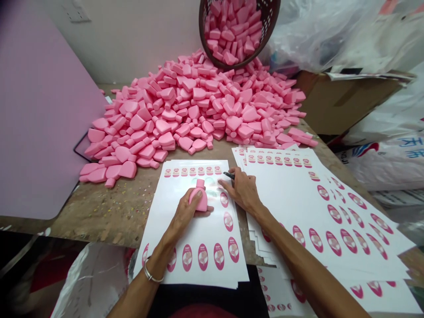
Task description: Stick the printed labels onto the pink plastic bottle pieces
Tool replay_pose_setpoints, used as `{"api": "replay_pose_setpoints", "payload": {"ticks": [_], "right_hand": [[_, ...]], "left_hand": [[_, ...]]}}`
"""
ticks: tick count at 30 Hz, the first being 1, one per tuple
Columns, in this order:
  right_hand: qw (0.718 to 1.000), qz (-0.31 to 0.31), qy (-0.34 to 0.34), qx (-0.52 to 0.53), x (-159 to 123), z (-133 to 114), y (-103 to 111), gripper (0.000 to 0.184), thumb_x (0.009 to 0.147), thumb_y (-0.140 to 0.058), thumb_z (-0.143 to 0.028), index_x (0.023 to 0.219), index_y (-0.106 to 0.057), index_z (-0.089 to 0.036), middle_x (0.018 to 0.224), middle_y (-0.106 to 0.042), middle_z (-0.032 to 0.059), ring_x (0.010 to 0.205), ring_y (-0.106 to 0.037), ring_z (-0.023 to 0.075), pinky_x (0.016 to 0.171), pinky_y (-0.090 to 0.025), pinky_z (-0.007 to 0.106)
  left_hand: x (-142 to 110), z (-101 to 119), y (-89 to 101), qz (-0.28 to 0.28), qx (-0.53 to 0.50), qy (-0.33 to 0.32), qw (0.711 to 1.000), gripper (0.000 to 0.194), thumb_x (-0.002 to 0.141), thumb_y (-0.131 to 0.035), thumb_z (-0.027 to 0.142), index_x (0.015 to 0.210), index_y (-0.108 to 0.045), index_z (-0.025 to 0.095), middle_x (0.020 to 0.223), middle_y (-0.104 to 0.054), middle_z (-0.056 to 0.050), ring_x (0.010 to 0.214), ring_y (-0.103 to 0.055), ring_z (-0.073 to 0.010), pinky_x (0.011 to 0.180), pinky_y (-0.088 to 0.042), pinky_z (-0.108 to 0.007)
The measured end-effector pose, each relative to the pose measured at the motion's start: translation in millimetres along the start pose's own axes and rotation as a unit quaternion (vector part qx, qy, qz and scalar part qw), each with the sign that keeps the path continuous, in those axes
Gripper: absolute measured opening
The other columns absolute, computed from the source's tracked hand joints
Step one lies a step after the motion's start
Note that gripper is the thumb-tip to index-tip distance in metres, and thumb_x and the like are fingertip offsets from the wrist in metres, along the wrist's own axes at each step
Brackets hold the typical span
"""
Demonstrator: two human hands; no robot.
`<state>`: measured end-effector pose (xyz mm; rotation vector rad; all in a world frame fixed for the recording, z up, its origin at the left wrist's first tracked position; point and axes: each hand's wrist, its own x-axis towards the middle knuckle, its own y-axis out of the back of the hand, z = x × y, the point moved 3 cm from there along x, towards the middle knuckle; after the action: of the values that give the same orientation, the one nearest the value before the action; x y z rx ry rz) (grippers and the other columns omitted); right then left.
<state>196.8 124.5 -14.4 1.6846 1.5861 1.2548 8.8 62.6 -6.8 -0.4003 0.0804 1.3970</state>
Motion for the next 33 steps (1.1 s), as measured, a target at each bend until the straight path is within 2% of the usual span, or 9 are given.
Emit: {"api": "replay_pose_setpoints", "payload": {"ticks": [2,4,7,10,16,22,28,33], "right_hand": [[0.999,-0.025,0.037,0.020,-4,-4,3,0.022,0.090,-0.047,-0.042,0.097,-0.050,-0.022,0.085,-0.067,0.0038,0.074,-0.060,0.0202,0.077,-0.032,0.037],[0.994,-0.053,0.089,0.020,-9,-11,3,0.015,0.092,-0.045,-0.034,0.094,-0.053,-0.022,0.090,-0.068,0.0033,0.078,-0.060,0.0189,0.078,-0.031,0.036],[0.987,-0.066,0.147,-0.001,-13,-18,1,0.012,0.091,-0.047,-0.029,0.091,-0.056,-0.021,0.088,-0.068,0.0026,0.082,-0.059,0.0185,0.078,-0.029,0.035],[0.982,-0.063,0.174,-0.029,-12,-20,-1,0.015,0.092,-0.046,-0.027,0.086,-0.058,-0.020,0.082,-0.067,0.0026,0.079,-0.057,0.0178,0.077,-0.027,0.035],[0.980,-0.087,0.177,-0.013,-10,-19,-3,0.016,0.091,-0.047,-0.025,0.081,-0.059,-0.020,0.075,-0.065,0.0021,0.075,-0.054,0.0172,0.074,-0.027,0.033],[0.983,-0.115,0.134,0.057,-6,-21,-1,0.012,0.089,-0.051,-0.027,0.080,-0.056,-0.021,0.072,-0.064,0.0001,0.073,-0.056,0.0165,0.076,-0.031,0.032],[0.990,-0.073,0.114,0.049,-5,-24,-3,0.017,0.082,-0.060,-0.036,0.074,-0.055,-0.022,0.072,-0.066,0.0013,0.068,-0.057,0.0178,0.075,-0.035,0.034],[0.985,-0.033,0.167,0.041,-9,-23,1,0.018,0.084,-0.058,-0.037,0.077,-0.056,-0.021,0.074,-0.066,0.0021,0.069,-0.057,0.0171,0.078,-0.034,0.036]], "left_hand": [[0,0,0.0,0.004,0.002,-0.005,1.000,0.037,0.087,-0.050,0.048,0.105,-0.049,0.016,0.090,-0.053,-0.005,0.071,-0.070,-0.0206,0.062,-0.058,-0.031],[0,0,-0.1,0.006,0.005,-0.011,1.000,0.037,0.087,-0.049,0.049,0.105,-0.049,0.016,0.089,-0.052,-0.004,0.072,-0.070,-0.0210,0.062,-0.058,-0.031],[0,1,-0.5,0.002,0.004,-0.008,1.000,0.037,0.087,-0.049,0.049,0.105,-0.049,0.016,0.089,-0.052,-0.004,0.074,-0.070,-0.0213,0.063,-0.058,-0.032],[0,2,-0.7,0.003,0.001,0.001,1.000,0.036,0.087,-0.050,0.048,0.105,-0.050,0.016,0.090,-0.052,-0.004,0.072,-0.070,-0.0212,0.063,-0.058,-0.032],[1,2,-0.7,0.010,-0.002,0.002,1.000,0.038,0.086,-0.051,0.048,0.106,-0.051,0.016,0.094,-0.053,-0.006,0.071,-0.070,-0.0205,0.062,-0.059,-0.032],[3,-1,-0.2,0.008,-0.005,-0.001,1.000,0.041,0.085,-0.052,0.051,0.108,-0.052,0.017,0.094,-0.055,-0.006,0.071,-0.070,-0.0207,0.063,-0.059,-0.034],[3,-1,0.1,0.010,-0.017,-0.003,1.000,0.042,0.083,-0.055,0.052,0.106,-0.054,0.017,0.093,-0.056,-0.007,0.070,-0.070,-0.0212,0.062,-0.059,-0.033],[3,-2,0.9,0.009,-0.024,0.006,1.000,0.041,0.082,-0.056,0.051,0.105,-0.052,0.017,0.092,-0.056,-0.006,0.070,-0.070,-0.0214,0.061,-0.058,-0.032]]}}
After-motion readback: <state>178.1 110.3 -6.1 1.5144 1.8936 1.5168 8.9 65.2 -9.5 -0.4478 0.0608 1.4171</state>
